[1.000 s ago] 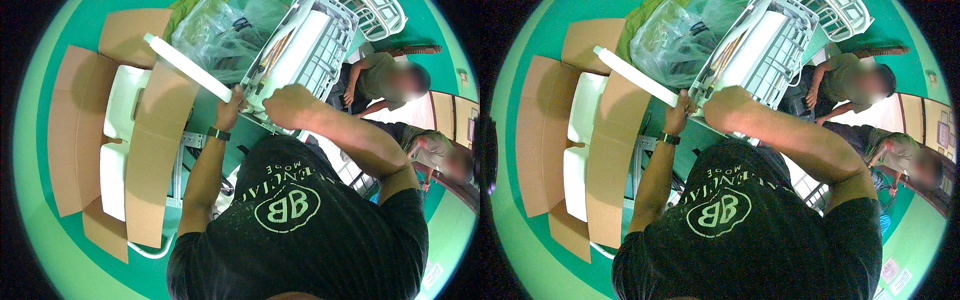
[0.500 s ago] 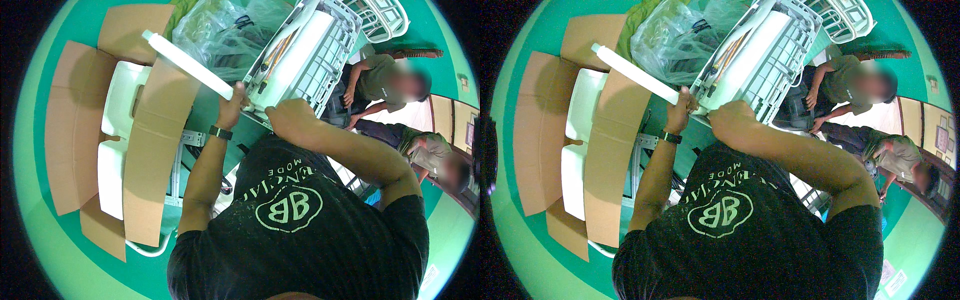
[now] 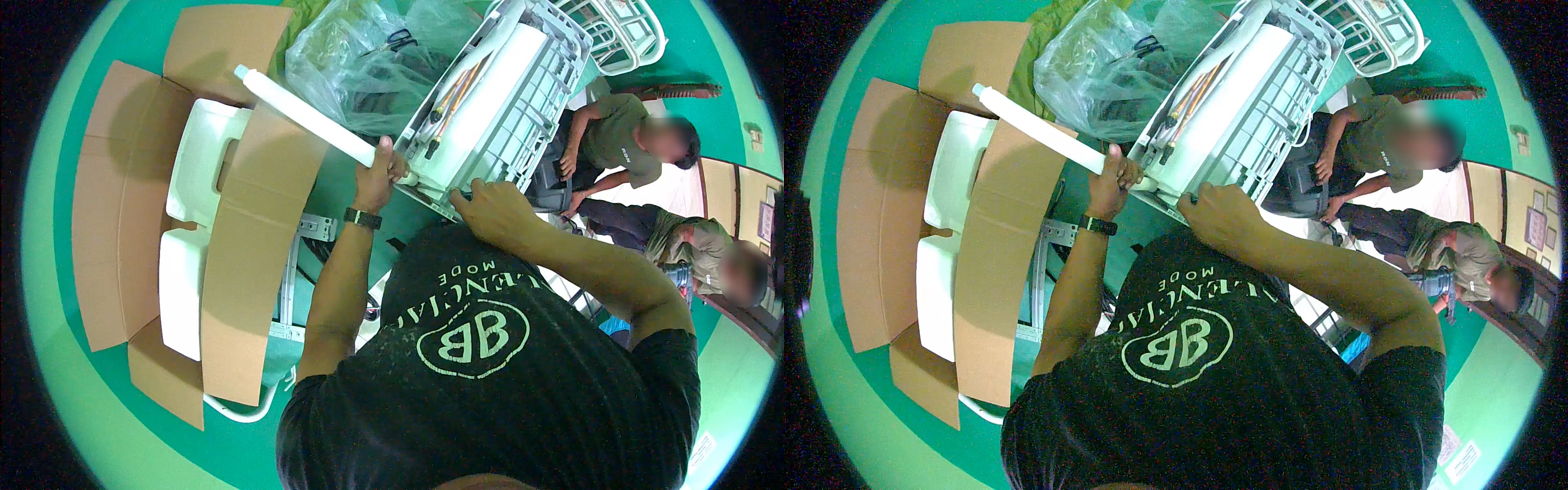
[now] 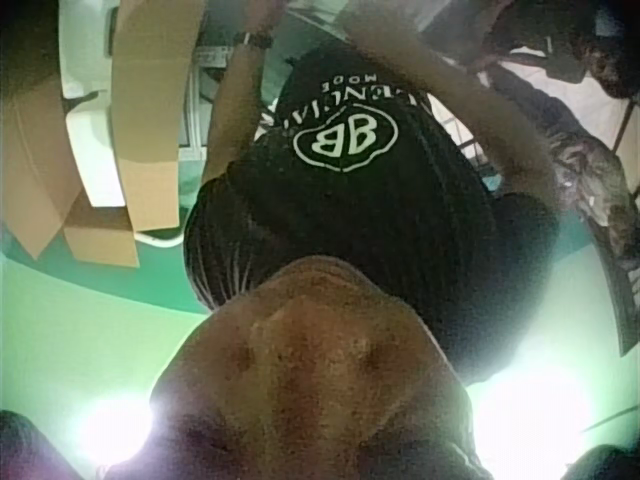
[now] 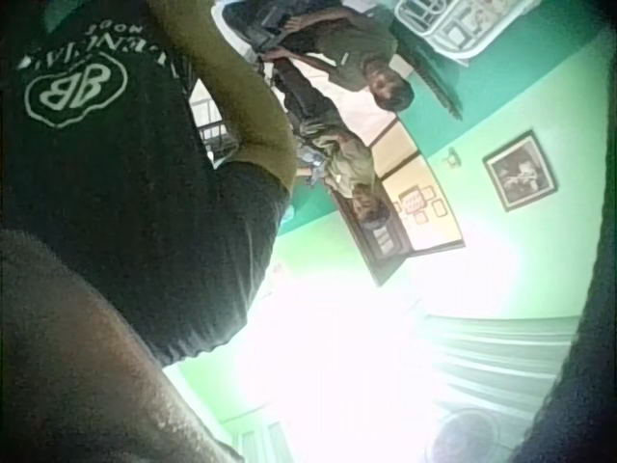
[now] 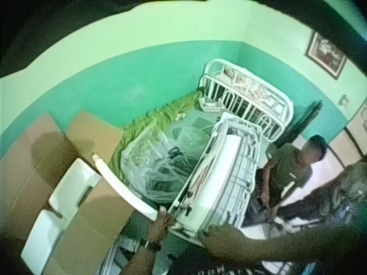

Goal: The person assembles a split air conditioner unit on a table. They handle the power cord, remove the front grille, measure the unit with a tape measure, and attach a drain hose using a screwdriver. Another person assists by holding the unit steady.

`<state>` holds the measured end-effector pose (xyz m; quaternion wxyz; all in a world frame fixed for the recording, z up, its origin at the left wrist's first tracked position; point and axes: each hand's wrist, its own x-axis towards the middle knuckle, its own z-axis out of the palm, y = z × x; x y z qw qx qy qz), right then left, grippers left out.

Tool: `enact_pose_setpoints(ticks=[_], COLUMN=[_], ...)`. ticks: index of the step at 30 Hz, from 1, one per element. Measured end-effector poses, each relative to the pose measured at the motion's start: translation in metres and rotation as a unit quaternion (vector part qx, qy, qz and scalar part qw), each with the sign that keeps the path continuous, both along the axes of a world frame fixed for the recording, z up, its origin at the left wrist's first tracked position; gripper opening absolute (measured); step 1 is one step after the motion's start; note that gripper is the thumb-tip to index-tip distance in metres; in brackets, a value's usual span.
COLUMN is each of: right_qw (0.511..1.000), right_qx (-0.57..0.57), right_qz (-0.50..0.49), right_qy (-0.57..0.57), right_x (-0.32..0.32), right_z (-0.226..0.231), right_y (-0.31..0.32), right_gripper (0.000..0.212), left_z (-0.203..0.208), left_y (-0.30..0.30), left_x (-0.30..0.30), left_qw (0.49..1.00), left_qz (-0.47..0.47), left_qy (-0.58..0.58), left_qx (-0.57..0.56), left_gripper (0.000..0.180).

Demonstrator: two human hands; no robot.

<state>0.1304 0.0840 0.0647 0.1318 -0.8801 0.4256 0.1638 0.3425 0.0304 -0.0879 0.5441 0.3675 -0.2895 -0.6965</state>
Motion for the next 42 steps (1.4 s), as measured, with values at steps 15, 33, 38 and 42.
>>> enact_pose_setpoints(ticks=[15, 33, 38, 42], right_qw=[1.0, 0.996, 0.993, 0.992], right_qx=[-0.002, 0.077, 0.102, 0.092], right_qz=[-0.005, -0.036, -0.004, 0.028], right_qy=[0.004, 0.008, 0.051, 0.086], right_x=[-0.009, 0.012, 0.052, 0.057], right_z=[-0.003, 0.023, 0.05, 0.043], right_y=[0.004, -0.032, -0.056, -0.057], right_gripper=[0.037, 0.022, 0.019, 0.019], left_z=[0.014, 0.021, 0.015, 0.011], left_y=[-0.004, 0.003, 0.003, 0.002], left_x=[-0.002, -0.007, -0.003, -0.005], left_qw=[0.999, 0.999, 0.996, 0.996], left_qz=[0.006, 0.003, -0.018, -0.017], left_qy=[0.032, -0.038, -0.084, -0.089], left_qx=[-0.003, -0.007, 0.0, 0.0], left_gripper=[0.057, 0.05, 0.051, 0.05])
